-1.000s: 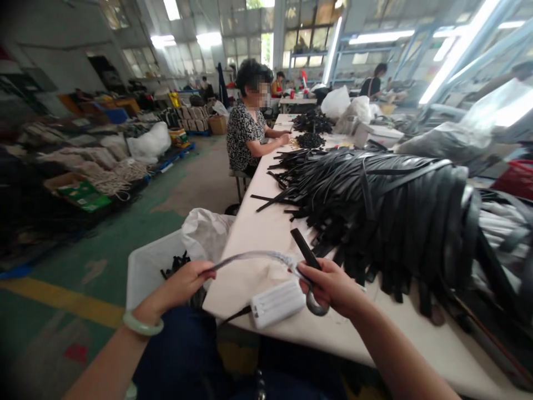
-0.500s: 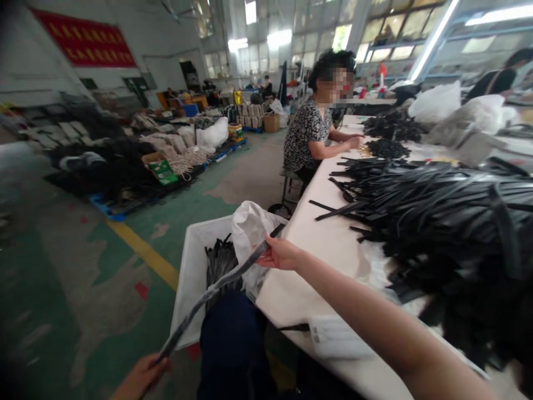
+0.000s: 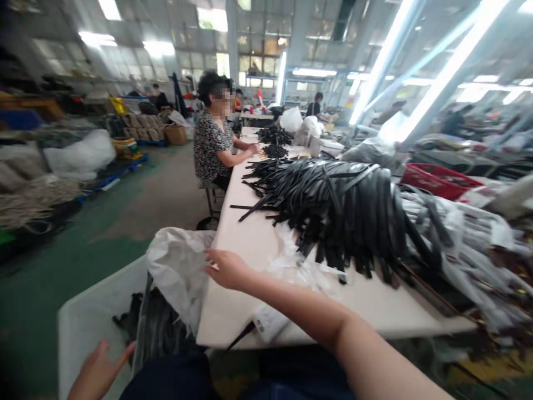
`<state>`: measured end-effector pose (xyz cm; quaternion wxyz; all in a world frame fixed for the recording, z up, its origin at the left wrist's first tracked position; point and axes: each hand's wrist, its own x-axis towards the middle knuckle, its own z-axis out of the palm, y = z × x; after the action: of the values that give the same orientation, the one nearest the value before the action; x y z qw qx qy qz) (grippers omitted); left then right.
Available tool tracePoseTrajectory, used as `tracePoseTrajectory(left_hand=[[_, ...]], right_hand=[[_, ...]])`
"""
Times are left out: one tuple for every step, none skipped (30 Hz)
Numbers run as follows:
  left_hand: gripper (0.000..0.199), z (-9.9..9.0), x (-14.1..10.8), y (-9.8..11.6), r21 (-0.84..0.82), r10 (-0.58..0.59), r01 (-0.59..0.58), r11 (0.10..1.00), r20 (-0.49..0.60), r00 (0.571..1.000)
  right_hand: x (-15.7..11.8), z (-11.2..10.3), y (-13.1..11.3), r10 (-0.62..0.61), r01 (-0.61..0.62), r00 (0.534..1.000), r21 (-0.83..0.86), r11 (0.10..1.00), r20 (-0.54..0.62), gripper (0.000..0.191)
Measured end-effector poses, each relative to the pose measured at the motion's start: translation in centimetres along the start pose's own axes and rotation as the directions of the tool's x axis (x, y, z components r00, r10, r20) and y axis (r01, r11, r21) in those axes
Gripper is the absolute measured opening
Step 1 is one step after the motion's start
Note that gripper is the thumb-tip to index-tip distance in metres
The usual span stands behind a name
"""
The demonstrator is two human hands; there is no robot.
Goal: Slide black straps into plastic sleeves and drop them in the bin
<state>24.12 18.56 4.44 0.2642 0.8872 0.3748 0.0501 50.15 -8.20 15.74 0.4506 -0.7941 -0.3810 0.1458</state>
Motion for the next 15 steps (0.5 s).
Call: tracePoseTrajectory(left_hand=[[0.061,0.0,1.8,3.5,-0.006,0.063,-0.063,0.998,0.013,0.998],[0.062,0.2,3.1,7.5,-0.030,0.173,-0.170,0.985,0.110,0.979],[0.059,0.5,3.7,12.0,-0.053,0.305,-0.301,0.952,0.211,0.929],[0.054,1.1,3.9,16.7,-0.076,0.436,-0.433,0.898,0.289,0.852],[0.049,2.0,3.6,21.4,-0.101,0.550,-0.555,0.825,0.368,0.750],[0.041,3.2,3.1,25.7,-0.133,0.604,-0.610,0.781,0.408,0.685],[0.034,4.7,2.5,29.7,-0.145,0.627,-0.636,0.758,0.429,0.650],[0.029,6.4,1.8,33.0,-0.137,0.629,-0.644,0.753,0.440,0.641],[0.029,8.2,1.2,35.8,-0.113,0.615,-0.639,0.761,0.442,0.653],[0.031,10.0,0.7,37.8,-0.082,0.586,-0.620,0.780,0.441,0.680],[0.034,11.7,0.4,39.3,-0.051,0.551,-0.594,0.803,0.441,0.708],[0.037,13.1,0.3,40.3,-0.027,0.517,-0.565,0.825,0.440,0.734],[0.037,14.3,0.3,40.8,-0.013,0.486,-0.535,0.845,0.439,0.756],[0.034,15.1,0.4,41.1,-0.010,0.460,-0.507,0.862,0.438,0.773],[0.031,15.5,0.6,41.2,-0.019,0.441,-0.481,0.877,0.431,0.787]], right_hand=[[-3.6,-3.0,2.6,0.042,-0.047,0.995,-0.052,0.998,-0.094,0.034],[-7.2,-5.9,5.2,0.090,-0.112,0.975,-0.101,0.988,-0.206,0.028],[-10.7,-8.7,7.6,0.133,-0.186,0.939,-0.142,0.972,-0.317,0.025],[-13.9,-11.1,9.8,0.164,-0.252,0.898,-0.172,0.952,-0.408,0.024],[-16.7,-13.2,11.7,0.180,-0.298,0.866,-0.192,0.935,-0.466,0.023],[-18.9,-14.8,13.2,0.188,-0.330,0.842,-0.205,0.922,-0.506,0.023],[-20.7,-16.0,14.5,0.190,-0.347,0.826,-0.213,0.913,-0.530,0.022],[-21.9,-16.7,15.5,0.187,-0.352,0.819,-0.217,0.911,-0.543,0.022],[-22.7,-17.0,16.2,0.180,-0.347,0.818,-0.218,0.912,-0.547,0.023],[-23.0,-17.1,16.6,0.170,-0.333,0.821,-0.217,0.917,-0.544,0.023],[-23.0,-17.0,16.8,0.156,-0.314,0.829,-0.215,0.925,-0.537,0.023],[-22.7,-16.8,16.9,0.141,-0.290,0.839,-0.213,0.933,-0.526,0.023],[-22.2,-16.6,16.9,0.125,-0.265,0.849,-0.208,0.942,-0.513,0.023],[-21.6,-16.4,16.8,0.109,-0.237,0.861,-0.201,0.951,-0.497,0.024],[-20.8,-16.3,16.6,0.093,-0.208,0.872,-0.192,0.959,-0.480,0.024]])
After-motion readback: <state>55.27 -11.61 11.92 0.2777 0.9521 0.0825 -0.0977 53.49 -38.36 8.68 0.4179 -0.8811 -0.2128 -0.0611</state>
